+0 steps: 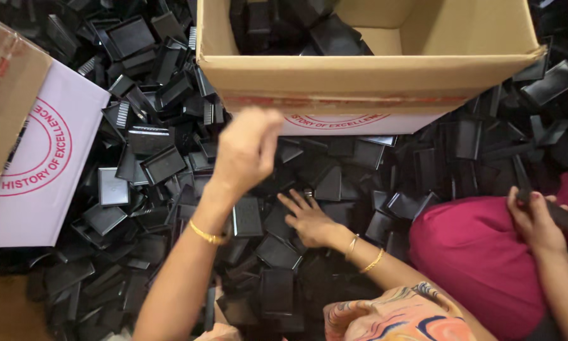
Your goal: The person sits on the floor and repeatedly picks up small black plastic cases from a large pile, turns them over in both hands, and places them into a cardboard box. Another person works nearby doing the same task.
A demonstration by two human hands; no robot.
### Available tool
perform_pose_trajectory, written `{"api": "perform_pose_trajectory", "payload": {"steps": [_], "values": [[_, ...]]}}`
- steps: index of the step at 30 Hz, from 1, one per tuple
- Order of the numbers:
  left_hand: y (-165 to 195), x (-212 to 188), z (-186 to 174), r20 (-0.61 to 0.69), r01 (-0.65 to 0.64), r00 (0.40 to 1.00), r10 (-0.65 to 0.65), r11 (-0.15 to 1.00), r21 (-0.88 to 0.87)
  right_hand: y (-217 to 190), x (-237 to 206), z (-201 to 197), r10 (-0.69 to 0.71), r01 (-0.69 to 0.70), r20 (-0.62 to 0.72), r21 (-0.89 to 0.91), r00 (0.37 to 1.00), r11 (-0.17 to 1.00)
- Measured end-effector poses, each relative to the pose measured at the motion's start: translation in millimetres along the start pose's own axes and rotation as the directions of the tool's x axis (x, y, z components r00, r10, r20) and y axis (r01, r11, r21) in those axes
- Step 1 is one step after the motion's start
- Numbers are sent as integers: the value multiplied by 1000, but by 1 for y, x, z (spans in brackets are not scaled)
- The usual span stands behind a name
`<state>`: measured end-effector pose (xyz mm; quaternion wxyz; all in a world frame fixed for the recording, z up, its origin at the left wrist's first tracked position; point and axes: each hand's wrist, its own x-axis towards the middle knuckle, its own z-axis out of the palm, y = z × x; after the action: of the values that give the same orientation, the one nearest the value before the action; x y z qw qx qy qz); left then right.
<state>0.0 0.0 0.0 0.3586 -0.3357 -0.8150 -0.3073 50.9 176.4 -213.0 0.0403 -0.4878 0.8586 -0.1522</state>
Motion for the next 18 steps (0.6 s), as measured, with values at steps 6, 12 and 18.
{"api": "perform_pose_trajectory", "payload": {"steps": [6,12,18], "values": [[-71,-173,78,581,200,617,-531,819,538,16,-16,21,63,-116,218,242,974,963],[-77,-195,92,601,231,527,-600,782,578,41,-58,1,203,-21,-330,480,922,877],[-49,-136,36,536,815,576,-618,385,-433,38,-52,-62,489,106,-288,925,824,365]]}}
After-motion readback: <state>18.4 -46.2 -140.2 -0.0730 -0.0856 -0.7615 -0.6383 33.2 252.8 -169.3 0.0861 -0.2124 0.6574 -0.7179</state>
